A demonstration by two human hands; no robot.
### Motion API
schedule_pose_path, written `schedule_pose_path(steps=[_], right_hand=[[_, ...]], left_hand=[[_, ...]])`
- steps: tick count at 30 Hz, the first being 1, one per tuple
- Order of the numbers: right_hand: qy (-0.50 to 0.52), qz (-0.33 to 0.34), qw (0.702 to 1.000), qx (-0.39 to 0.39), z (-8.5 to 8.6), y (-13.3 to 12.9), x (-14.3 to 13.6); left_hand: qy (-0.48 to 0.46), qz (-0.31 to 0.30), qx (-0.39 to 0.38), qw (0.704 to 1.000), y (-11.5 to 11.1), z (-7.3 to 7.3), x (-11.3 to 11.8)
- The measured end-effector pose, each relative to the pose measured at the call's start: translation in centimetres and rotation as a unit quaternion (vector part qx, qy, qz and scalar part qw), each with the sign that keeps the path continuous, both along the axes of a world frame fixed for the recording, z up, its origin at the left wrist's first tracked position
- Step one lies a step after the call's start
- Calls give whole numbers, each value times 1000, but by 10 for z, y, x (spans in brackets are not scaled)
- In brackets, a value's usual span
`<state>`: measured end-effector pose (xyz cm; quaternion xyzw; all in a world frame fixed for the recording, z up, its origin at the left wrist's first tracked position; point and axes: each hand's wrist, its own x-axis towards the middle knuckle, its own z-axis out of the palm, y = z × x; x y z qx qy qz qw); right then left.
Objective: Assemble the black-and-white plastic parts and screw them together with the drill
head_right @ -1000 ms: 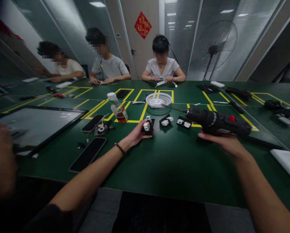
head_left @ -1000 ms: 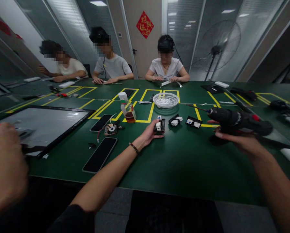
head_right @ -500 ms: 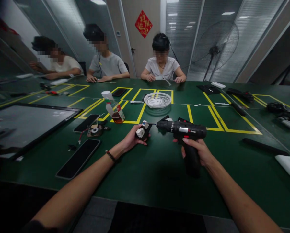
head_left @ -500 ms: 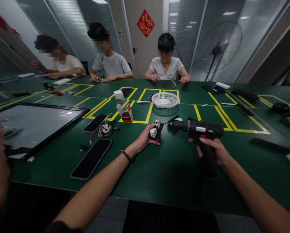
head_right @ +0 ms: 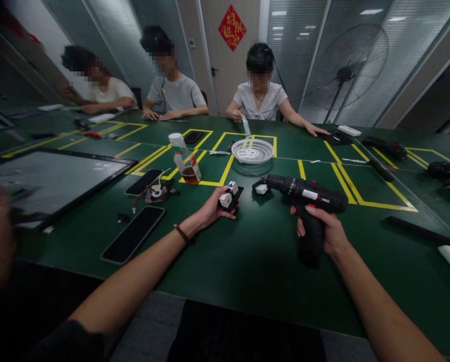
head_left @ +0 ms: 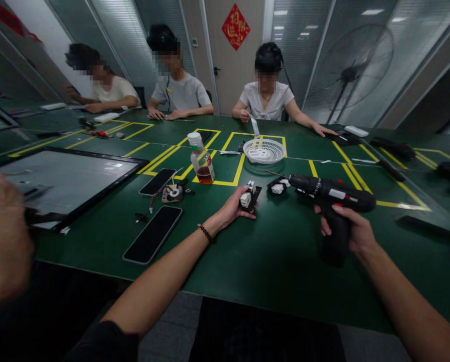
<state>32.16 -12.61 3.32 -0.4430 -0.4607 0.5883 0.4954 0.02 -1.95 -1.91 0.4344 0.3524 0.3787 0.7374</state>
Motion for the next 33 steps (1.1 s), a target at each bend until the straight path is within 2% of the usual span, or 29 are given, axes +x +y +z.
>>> schedule_pose_path(steps=[8,16,21,28,33], right_hand=[[-33,7,999,21,-4,-2,-6],[-34,-5,999,21,-7,-2,-5],[-63,5,998,30,-7,-4,-5],[-78,18,996,44,-1,-8,-10],[-97,-2,994,51,2,-8,-12]], left_hand=[[-8,6,8,1000,0,-4,0],[43,95,102,989,-2,-2,5],[48,130,109,984,-5,3,6],[68,163,138,975,-2,-3,6],[91,196,140,966,-2,0,4]])
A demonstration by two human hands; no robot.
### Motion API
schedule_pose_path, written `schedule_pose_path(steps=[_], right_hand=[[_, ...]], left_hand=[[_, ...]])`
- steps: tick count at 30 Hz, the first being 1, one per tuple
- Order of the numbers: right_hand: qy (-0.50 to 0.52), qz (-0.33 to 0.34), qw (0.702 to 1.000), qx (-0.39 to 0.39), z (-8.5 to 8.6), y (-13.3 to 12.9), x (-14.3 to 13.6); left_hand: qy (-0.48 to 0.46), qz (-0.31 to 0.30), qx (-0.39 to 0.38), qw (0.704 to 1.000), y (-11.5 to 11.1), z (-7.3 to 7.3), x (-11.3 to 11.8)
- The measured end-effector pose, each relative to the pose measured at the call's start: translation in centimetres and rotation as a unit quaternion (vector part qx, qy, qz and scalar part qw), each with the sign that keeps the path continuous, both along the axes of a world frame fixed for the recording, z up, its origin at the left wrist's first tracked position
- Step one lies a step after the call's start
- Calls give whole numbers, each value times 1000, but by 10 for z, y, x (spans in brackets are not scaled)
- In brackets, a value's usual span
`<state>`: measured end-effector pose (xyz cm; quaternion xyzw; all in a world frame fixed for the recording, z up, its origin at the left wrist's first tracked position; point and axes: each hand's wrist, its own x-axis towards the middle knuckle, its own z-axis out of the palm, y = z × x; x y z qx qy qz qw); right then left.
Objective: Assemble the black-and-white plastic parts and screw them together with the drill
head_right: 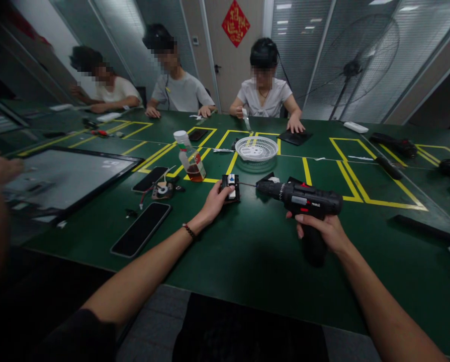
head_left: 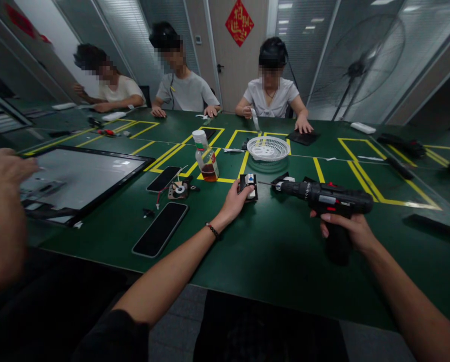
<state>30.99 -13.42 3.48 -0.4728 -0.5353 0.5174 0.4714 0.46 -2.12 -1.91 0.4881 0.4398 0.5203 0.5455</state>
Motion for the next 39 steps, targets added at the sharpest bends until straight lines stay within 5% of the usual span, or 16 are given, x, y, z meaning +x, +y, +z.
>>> schedule_pose_path(steps=[39], right_hand=[[-30,22,999,-7,3,-2,-4]], left_hand=[[33,0,54,998,-3,0,-2]])
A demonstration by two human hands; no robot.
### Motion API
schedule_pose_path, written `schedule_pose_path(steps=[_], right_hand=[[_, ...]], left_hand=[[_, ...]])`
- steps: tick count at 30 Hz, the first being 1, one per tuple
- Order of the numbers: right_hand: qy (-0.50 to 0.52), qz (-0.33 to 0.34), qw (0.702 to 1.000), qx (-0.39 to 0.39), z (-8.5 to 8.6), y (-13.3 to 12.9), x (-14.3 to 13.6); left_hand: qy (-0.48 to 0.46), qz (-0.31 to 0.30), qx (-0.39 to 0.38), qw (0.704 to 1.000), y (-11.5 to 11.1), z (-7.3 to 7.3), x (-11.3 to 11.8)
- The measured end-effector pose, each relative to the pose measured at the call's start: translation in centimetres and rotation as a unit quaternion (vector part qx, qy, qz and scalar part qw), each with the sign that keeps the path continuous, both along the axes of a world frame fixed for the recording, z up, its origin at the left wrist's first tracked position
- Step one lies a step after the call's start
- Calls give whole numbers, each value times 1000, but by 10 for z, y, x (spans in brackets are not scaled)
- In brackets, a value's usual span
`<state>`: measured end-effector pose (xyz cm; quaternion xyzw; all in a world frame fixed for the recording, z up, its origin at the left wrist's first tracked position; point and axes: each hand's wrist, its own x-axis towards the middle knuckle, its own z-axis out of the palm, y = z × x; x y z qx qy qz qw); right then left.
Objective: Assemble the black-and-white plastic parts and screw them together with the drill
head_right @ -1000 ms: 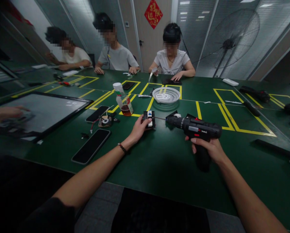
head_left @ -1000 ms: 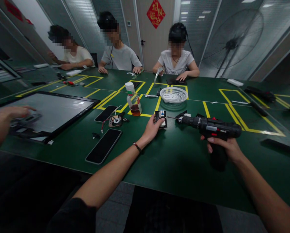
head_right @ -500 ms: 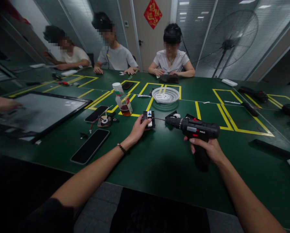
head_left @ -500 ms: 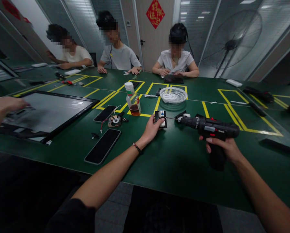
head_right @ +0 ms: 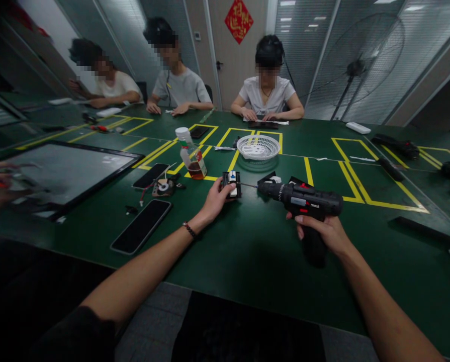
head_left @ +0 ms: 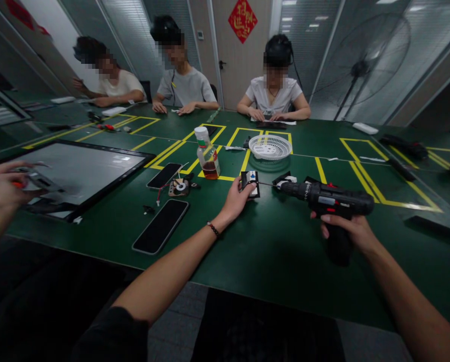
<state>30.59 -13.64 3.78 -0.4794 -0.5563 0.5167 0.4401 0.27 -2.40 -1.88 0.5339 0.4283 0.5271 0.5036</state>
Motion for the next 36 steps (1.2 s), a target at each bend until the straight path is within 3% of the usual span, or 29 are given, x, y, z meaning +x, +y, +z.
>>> schedule_pose_path(steps=[7,13,23,29,36], right_hand=[[-10,-4,1000,-12,1,-1,0],[2,-5,999,-35,-2,1,4],[34,1,996,-80,-6,2,5],[38,26,995,-87,-8,3,1],[76,25,991,-107,-8,5,-1]], left_hand=[[122,93,95,984,-1,0,-2],[200,139,120,962,-3,3,-4],[227,131,165,951,-9,5,0],[211,146,142,956,-8,2,1],[233,143,192,942,-13,15,-2]])
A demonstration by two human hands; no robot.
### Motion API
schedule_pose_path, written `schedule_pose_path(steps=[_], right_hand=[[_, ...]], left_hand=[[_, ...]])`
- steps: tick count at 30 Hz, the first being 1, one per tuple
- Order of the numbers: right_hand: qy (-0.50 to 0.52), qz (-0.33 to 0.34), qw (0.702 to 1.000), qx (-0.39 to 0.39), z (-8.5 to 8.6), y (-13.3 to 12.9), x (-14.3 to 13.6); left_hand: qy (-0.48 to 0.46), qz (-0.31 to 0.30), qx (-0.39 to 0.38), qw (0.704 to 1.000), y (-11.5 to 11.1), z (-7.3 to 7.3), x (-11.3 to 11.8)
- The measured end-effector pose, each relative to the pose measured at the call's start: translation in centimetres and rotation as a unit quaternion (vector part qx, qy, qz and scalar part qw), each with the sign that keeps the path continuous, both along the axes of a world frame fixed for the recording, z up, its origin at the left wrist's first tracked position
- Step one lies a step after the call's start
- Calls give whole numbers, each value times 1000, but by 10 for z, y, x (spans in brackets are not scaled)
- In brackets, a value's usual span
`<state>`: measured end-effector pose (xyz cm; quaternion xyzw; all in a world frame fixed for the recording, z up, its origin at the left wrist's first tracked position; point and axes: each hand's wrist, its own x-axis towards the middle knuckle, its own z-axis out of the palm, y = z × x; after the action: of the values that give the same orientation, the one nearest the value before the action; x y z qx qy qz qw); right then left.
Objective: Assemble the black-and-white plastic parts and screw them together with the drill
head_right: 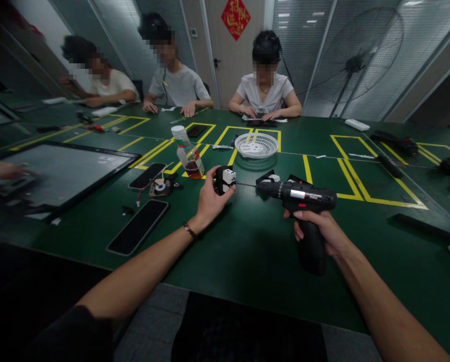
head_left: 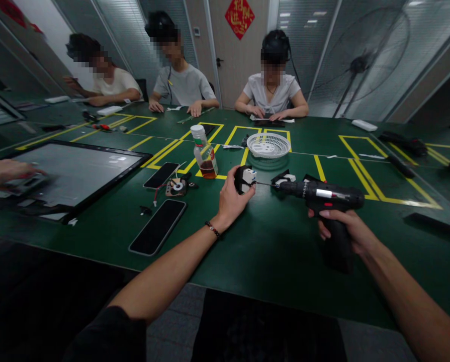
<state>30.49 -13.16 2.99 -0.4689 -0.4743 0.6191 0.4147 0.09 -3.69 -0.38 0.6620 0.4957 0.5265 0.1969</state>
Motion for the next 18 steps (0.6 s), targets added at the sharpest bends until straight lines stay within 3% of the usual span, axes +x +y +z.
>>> schedule_pose_path(steps=[12,18], right_hand=[[-33,-1,999,6,0,1,6],[-62,12,998,28,4,-2,3]], left_hand=[[-128,-38,-97,986,11,-16,2],[-154,-51,-101,982,14,-18,2]])
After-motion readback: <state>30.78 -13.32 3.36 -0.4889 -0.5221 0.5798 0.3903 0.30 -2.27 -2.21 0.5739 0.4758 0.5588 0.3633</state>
